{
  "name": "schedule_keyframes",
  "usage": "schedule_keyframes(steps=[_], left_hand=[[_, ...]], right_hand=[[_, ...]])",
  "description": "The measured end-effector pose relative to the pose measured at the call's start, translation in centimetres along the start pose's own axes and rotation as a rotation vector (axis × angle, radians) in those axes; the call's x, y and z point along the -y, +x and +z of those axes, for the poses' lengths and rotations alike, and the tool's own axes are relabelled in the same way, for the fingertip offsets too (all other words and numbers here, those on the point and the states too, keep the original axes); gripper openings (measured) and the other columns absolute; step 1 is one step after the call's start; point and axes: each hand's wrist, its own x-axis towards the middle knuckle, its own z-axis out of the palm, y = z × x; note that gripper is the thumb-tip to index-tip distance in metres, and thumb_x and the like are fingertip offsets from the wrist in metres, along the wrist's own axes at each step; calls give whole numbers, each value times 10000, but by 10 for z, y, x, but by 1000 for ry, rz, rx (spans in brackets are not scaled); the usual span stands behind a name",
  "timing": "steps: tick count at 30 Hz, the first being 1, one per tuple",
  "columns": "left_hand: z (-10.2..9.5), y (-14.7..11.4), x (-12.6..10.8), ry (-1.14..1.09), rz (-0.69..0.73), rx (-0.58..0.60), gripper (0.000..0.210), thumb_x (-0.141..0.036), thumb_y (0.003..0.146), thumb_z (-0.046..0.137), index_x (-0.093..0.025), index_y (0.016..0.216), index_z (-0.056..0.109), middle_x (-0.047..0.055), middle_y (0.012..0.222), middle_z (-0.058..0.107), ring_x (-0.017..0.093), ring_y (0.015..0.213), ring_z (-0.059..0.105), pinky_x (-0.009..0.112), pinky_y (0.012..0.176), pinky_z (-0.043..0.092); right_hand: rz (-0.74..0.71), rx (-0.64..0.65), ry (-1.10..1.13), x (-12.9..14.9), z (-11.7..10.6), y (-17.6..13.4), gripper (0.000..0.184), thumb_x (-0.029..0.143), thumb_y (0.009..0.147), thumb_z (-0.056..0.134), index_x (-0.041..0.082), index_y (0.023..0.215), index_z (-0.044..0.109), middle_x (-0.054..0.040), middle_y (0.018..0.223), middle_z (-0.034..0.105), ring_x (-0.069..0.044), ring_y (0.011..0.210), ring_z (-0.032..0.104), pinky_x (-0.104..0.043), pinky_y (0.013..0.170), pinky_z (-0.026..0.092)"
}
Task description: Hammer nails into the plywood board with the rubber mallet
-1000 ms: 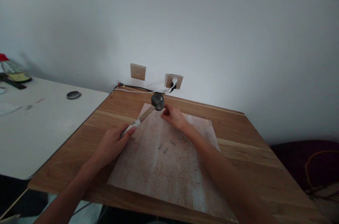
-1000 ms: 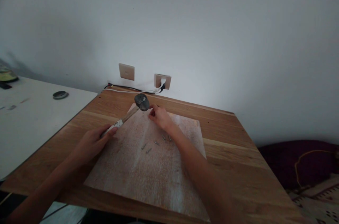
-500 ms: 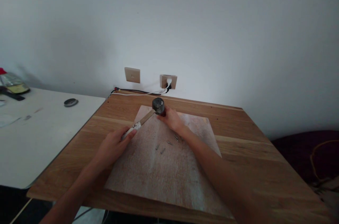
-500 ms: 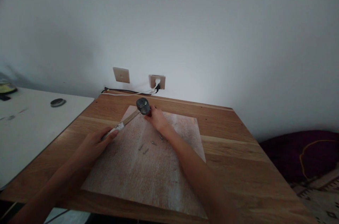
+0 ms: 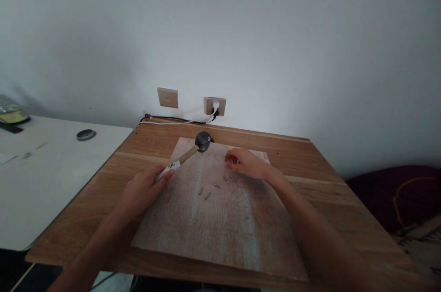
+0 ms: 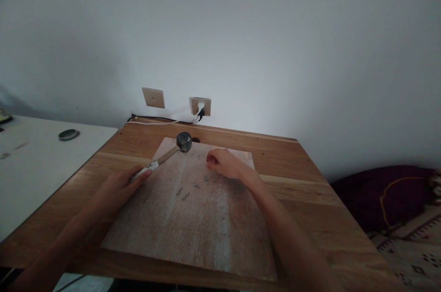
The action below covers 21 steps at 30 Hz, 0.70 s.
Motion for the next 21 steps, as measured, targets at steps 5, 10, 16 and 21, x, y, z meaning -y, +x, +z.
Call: schedule_keyframes(steps=[5,10,16,21], left_hand=[[-1,0,-4,-117,61,17,577,-662,935,398,-231,1068,757,70,993,805,319,953,733,339,817,519],[0,0,-2,-149,41,-5,555,-658,930,427,-230,1077,750,64,1010,808,315,954,726,338,826,518],[-2,-1,-2,-142,48,1,573,-672,926,400,-229,1029,748,63,960,803,315,928,726,339,810,527],[-4,-4,0,-145,49,4,566,-662,928,406,-222,1013,752,68,965,802,314,934,728,348,823,532]], right_hand=[[24,117,-122,10,7,-31,134,164,838,688,157,972,683,-52,823,700,-185,747,610,-273,673,399],[21,44,-184,10,14,-31,151,73,840,595,152,899,709,-85,872,712,-192,785,617,-275,707,411],[-43,-166,-104,15,6,17,218,103,922,575,148,992,776,-121,1007,754,-212,893,678,-285,823,463],[-40,-114,-178,22,18,59,231,44,874,595,124,1004,769,-116,945,768,-219,876,696,-275,785,456]])
